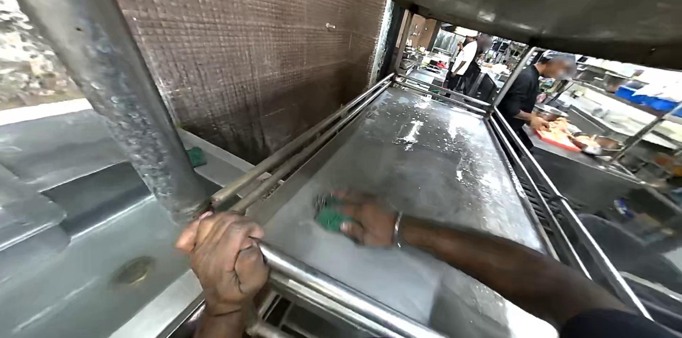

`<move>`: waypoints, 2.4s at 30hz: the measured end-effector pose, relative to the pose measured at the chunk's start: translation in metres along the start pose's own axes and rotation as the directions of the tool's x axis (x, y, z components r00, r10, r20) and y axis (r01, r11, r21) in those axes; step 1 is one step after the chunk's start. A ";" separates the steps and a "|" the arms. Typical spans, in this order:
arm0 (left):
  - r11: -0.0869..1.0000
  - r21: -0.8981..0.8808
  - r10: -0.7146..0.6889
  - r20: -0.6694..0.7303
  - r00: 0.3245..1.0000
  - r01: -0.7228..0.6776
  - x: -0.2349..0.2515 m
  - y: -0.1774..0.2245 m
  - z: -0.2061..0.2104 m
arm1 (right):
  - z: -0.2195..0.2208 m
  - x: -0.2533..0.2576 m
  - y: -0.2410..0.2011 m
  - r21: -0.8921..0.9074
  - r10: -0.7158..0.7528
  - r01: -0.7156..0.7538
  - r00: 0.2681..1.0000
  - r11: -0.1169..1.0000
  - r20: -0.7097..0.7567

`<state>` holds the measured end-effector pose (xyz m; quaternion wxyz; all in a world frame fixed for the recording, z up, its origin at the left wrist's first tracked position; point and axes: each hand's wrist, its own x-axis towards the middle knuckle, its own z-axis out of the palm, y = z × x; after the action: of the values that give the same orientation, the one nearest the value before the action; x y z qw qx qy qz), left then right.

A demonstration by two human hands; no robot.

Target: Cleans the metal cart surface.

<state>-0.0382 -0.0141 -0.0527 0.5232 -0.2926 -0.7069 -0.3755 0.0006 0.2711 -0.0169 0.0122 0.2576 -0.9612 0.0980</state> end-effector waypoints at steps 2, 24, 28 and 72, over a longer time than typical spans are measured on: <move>1.000 -0.007 -0.009 -0.010 1.000 0.009 0.001 0.000 0.000 | -0.003 -0.037 -0.015 0.029 -0.149 0.149 0.989 0.988 0.017; 1.000 -0.019 0.017 -0.027 0.999 -0.018 0.001 -0.007 0.004 | -0.018 -0.076 0.106 0.012 0.650 -0.661 0.735 0.751 -0.193; 1.000 -0.010 0.017 -0.026 1.000 -0.018 0.000 -0.005 0.003 | 0.011 0.026 -0.010 0.058 -0.062 0.066 0.996 0.996 -0.069; 1.000 0.008 0.026 -0.021 0.999 -0.026 0.002 -0.002 0.001 | -0.026 0.206 0.182 0.019 0.616 -0.618 0.780 0.786 -0.108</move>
<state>-0.0410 -0.0138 -0.0518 0.5365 -0.2957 -0.6989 -0.3691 -0.2698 0.3290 -0.0096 0.0338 -0.0767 -0.9912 0.1022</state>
